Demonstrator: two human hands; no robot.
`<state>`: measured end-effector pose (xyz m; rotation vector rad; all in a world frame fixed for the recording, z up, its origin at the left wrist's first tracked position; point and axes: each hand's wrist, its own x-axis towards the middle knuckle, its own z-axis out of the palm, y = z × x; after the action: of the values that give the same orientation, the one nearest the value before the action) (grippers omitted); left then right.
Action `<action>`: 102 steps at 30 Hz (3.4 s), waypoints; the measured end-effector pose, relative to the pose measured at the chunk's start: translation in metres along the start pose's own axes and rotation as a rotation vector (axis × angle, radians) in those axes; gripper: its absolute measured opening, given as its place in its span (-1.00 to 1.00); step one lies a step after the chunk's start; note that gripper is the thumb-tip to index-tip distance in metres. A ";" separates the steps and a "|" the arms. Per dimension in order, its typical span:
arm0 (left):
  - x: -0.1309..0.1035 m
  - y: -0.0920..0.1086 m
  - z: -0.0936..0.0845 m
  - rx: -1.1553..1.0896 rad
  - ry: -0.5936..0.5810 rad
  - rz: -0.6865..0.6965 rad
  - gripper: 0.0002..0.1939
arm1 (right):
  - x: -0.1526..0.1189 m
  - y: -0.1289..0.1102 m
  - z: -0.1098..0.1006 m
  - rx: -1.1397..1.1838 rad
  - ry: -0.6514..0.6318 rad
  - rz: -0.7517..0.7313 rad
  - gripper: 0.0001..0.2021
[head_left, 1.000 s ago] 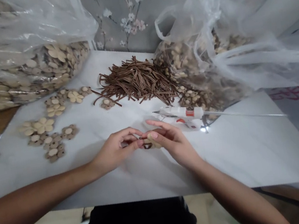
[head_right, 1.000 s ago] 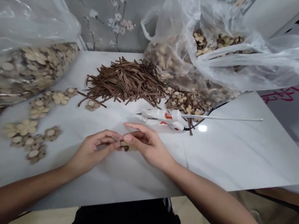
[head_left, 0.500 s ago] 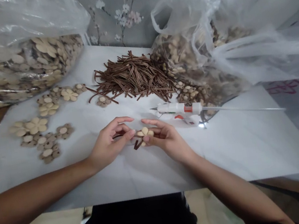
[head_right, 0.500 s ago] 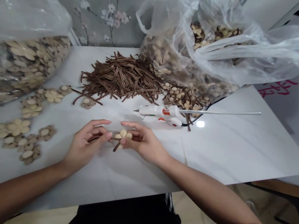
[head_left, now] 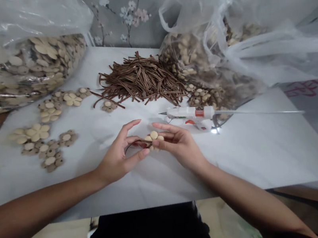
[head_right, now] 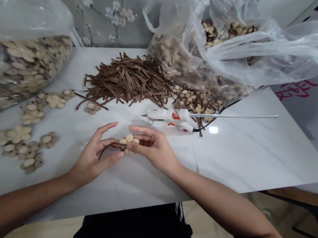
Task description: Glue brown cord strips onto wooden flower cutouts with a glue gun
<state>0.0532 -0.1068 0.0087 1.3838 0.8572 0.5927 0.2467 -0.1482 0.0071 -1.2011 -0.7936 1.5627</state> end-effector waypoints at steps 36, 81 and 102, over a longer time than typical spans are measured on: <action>0.008 -0.002 -0.006 0.221 0.126 0.091 -0.79 | -0.006 0.001 0.009 -0.125 -0.107 0.083 -0.73; 0.025 -0.007 -0.016 0.125 0.043 0.090 -0.73 | -0.036 0.013 0.005 -1.678 -0.328 -0.767 -0.66; 0.008 0.011 -0.012 -0.045 -0.199 0.004 -0.78 | -0.035 -0.012 0.002 -0.333 -0.001 -0.184 -0.61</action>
<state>0.0490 -0.0921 0.0181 1.3776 0.6779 0.4658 0.2498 -0.1776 0.0298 -1.3200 -1.1646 1.3142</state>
